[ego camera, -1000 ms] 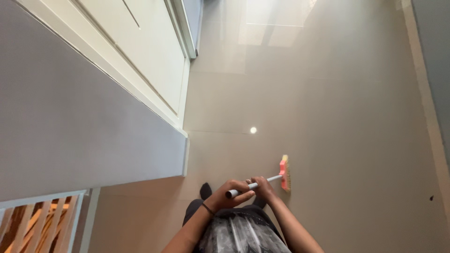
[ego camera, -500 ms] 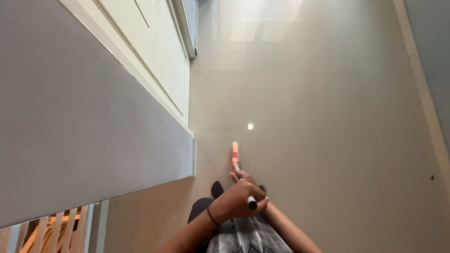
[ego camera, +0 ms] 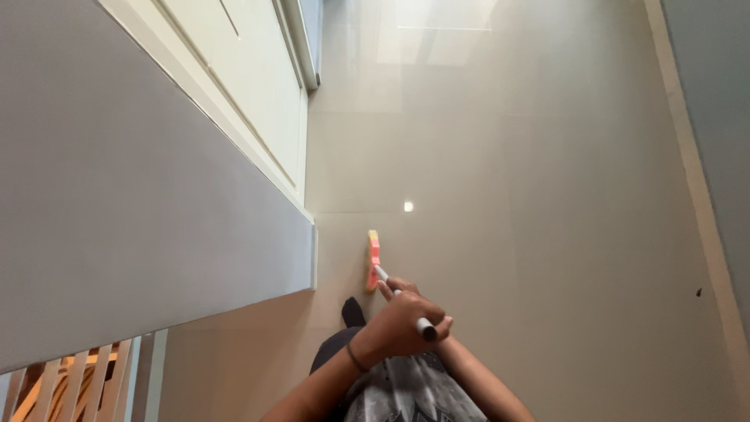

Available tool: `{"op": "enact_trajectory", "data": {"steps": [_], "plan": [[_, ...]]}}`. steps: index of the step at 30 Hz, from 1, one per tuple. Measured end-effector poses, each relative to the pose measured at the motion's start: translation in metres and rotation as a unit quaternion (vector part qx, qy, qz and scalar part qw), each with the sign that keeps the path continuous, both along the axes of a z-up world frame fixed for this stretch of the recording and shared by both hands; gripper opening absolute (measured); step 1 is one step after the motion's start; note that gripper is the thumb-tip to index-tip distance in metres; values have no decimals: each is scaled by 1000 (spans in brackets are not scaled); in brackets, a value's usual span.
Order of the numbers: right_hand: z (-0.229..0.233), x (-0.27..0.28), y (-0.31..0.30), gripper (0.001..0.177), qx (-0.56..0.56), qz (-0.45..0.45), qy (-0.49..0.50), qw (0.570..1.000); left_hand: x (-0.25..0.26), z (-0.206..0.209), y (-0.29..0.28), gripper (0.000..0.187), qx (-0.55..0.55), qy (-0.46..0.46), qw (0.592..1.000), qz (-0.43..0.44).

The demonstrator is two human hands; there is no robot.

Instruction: The person sweeps a tiled floor using a broom, directing the tool along the baseboards and around doorway thresholds.

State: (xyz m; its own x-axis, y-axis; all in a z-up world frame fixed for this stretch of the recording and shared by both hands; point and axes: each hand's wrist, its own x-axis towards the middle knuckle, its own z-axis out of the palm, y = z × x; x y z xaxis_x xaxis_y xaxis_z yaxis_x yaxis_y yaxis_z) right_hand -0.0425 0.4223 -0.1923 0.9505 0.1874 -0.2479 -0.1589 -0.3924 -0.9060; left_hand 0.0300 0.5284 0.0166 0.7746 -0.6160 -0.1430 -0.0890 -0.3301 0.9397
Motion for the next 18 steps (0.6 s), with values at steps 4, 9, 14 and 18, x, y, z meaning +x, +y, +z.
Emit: {"op": "enact_trajectory", "data": {"steps": [4, 9, 14, 18], "plan": [[3, 27, 1, 30, -30, 88, 117, 989, 6, 3, 27, 32, -47, 42, 996, 63], [-3, 29, 9, 29, 34, 83, 84, 992, -4, 9, 73, 32, -142, 96, 977, 128], [-13, 22, 28, 38, -148, 136, 124, 972, -19, -27, 107, 31, -131, 102, 976, 137], [-44, 8, 39, 30, -209, 136, 59, 967, -29, -68, 120, 32, -86, 122, 980, 135]]}}
